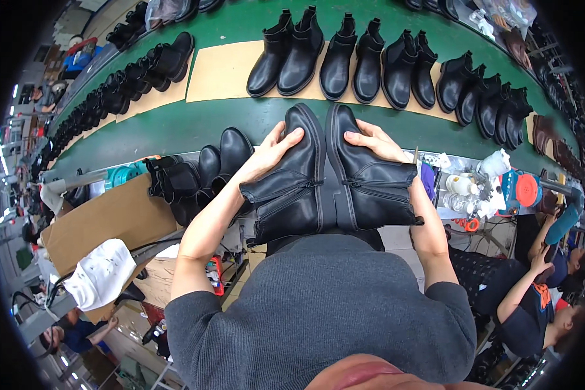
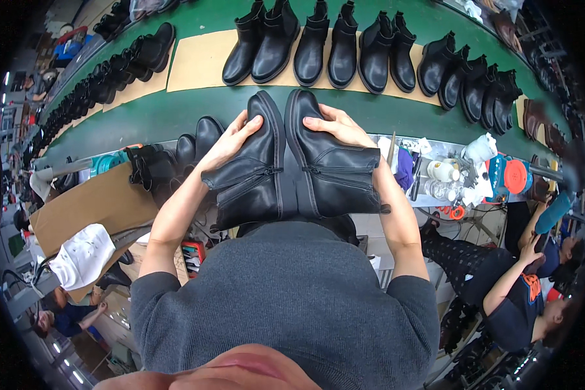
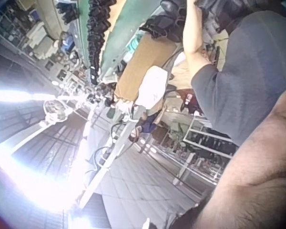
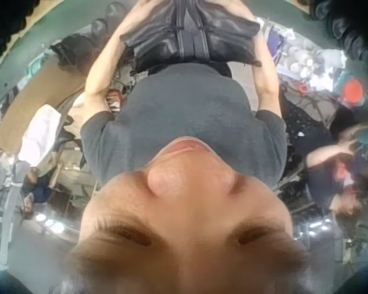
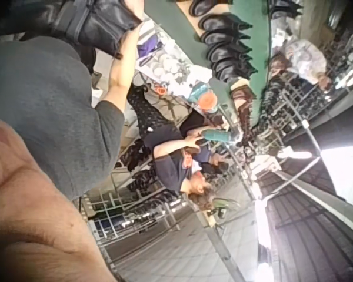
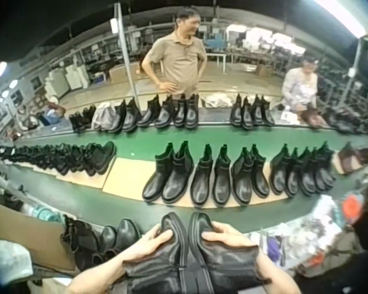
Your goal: The person picks up pairs of black leather boots from a conveyor belt, inspects them by turning them over and checking the soles, and wipes them with a white cloth. The person handles the boots one pair at a time, placing them back on the belt after inspection.
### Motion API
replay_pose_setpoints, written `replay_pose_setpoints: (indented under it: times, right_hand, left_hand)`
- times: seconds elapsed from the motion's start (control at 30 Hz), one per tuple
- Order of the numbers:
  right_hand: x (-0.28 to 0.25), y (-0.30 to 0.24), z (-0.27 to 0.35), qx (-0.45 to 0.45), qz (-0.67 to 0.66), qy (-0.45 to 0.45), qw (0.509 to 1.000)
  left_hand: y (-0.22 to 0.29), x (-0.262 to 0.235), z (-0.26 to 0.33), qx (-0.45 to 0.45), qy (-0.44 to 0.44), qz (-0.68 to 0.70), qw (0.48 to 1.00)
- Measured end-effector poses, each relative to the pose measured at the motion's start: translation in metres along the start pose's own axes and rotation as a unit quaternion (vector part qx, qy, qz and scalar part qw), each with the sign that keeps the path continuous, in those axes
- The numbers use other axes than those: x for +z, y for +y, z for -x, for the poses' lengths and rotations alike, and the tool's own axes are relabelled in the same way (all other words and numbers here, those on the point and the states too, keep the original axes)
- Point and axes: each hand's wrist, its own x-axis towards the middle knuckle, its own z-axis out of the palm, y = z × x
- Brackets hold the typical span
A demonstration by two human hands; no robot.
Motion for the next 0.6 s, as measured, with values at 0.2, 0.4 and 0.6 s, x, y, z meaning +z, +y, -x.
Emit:
replay_pose_setpoints:
  times: [0.2,0.4,0.6]
  right_hand:
    - [0.007,0.016,-0.003,0.026,-0.071,0.012,0.997]
    - [0.01,0.017,-0.004,0.03,-0.108,0.003,0.994]
    - [0.012,0.021,-0.001,0.032,-0.171,-0.004,0.985]
  left_hand:
    - [-0.01,0.003,-0.002,0.042,-0.07,0.112,0.99]
    - [-0.007,0.002,0.005,0.061,-0.076,0.048,0.994]
    - [0.007,0.007,0.006,0.053,-0.131,0.093,0.986]
